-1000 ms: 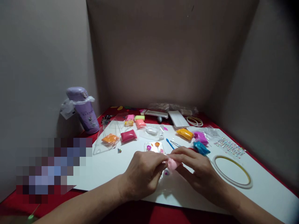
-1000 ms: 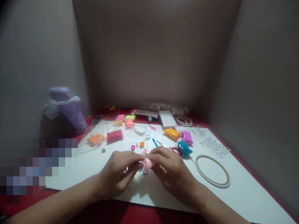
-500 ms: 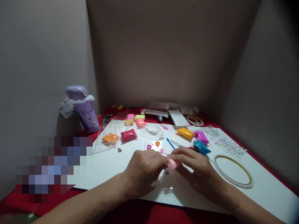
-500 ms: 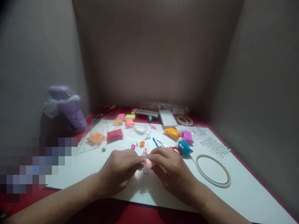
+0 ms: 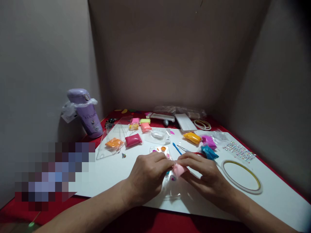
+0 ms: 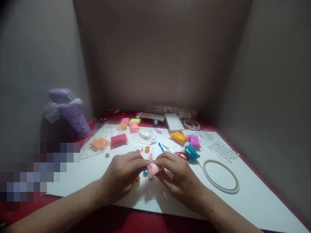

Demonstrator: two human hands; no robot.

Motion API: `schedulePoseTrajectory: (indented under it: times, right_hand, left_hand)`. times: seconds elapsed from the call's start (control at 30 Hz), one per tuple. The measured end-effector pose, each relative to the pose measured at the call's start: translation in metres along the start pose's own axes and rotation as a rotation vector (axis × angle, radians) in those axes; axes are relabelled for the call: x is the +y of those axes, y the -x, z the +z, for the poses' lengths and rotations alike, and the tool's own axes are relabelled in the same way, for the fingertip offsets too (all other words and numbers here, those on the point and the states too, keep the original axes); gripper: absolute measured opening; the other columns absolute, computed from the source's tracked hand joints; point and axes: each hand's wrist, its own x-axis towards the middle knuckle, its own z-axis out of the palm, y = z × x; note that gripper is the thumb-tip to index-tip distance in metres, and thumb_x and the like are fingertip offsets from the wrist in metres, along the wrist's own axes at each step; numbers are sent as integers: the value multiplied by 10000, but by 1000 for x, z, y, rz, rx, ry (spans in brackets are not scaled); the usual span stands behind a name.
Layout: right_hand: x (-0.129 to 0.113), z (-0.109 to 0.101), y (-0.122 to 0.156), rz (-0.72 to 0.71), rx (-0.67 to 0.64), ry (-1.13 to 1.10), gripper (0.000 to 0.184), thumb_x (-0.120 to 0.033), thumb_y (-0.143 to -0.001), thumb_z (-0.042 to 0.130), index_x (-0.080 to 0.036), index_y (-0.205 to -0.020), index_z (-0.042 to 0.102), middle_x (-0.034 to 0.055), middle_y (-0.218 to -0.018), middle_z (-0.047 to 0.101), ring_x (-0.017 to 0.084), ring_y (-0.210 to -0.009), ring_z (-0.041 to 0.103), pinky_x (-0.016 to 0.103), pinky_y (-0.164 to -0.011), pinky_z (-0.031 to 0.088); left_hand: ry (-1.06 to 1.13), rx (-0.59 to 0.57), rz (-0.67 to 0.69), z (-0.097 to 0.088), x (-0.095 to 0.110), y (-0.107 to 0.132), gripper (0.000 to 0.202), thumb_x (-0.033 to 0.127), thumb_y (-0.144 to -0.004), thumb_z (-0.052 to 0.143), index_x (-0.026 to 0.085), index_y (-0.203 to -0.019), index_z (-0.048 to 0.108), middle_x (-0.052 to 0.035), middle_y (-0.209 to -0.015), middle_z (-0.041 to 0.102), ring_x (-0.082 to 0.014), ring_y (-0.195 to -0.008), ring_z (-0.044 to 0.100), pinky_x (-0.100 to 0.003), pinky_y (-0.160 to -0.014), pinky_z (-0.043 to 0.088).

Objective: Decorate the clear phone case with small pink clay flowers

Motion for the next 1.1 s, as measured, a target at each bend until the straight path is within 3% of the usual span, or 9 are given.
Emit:
schedulePoseTrajectory:
  times: [0.23,0.43,0.63,0.8,1.1]
  right_hand:
    - [1,0,-1,21,23,12,126,-133,-911,527,-194,-950,630,50,-892,626,167,-802,598,298,-686,482]
    - [3,-1,1,32,15,-4,123,-129,-909,528,-194,-938,629,46,-891,627,169,-818,592,302,-705,471]
    - [0,2,0,30,3,-43,122,-138,-911,532,-197,-947,632,42,-893,631,162,-808,587,296,-703,467]
    - [-5,1,-1,123,-7,-94,99,-190,-925,526,-198,-880,614,26,-828,636,168,-783,586,305,-706,467]
    - [0,3,0,61,-17,-98,120,-175,-917,526,-197,-928,643,43,-863,632,172,-785,584,301,-692,472]
  left_hand:
    - [57,-32,-53,-5,5,-2,144,46,-760,471,142,-779,576,-12,-654,559,-137,-586,464,-255,-543,345]
    - [153,-55,-86,-5,6,-2,108,75,-807,505,157,-803,575,-8,-697,601,-125,-605,499,-240,-570,375]
    - [92,-11,5,-1,3,0,159,68,-854,462,158,-807,585,-25,-689,615,-134,-621,539,-243,-582,403]
    - [113,89,64,-1,3,0,166,56,-874,473,151,-844,606,-29,-692,613,-126,-628,535,-239,-597,418]
    - [214,59,-88,-7,10,-5,104,136,-873,515,131,-793,582,-65,-792,558,-156,-735,520,-276,-646,440]
